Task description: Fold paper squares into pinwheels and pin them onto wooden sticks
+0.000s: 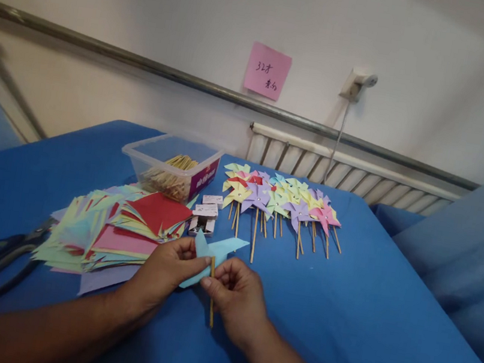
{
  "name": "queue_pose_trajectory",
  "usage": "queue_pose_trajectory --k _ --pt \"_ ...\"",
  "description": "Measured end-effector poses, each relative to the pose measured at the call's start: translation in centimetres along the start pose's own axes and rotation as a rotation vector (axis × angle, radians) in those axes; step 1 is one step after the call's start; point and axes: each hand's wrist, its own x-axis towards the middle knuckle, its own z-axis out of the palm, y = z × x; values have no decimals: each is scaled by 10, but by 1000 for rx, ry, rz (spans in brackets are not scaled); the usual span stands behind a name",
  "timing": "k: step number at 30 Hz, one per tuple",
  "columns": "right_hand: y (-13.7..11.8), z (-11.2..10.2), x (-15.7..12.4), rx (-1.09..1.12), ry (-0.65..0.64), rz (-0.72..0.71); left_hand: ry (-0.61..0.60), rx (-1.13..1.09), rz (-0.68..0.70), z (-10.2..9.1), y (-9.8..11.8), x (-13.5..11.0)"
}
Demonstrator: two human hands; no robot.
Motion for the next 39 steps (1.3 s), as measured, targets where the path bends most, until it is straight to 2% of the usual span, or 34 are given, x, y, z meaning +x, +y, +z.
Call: queue_pose_trajectory --k 7,12,20,30,39 --pt "0 -1 1 -18 23 -42 0 -4 -6 1 2 0" --pt "1 -2 0 -40 42 -13 6 28 0 1 3 0" --pt "-1 -2 -1 -79 55 -22 36 166 133 1 3 -3" --pt "-5 -3 -1 -68 8 -7 -32 110 128 2 5 -6" --pt "-5 -3 -1 -98 12 -48 -30 111 174 2 8 -8"
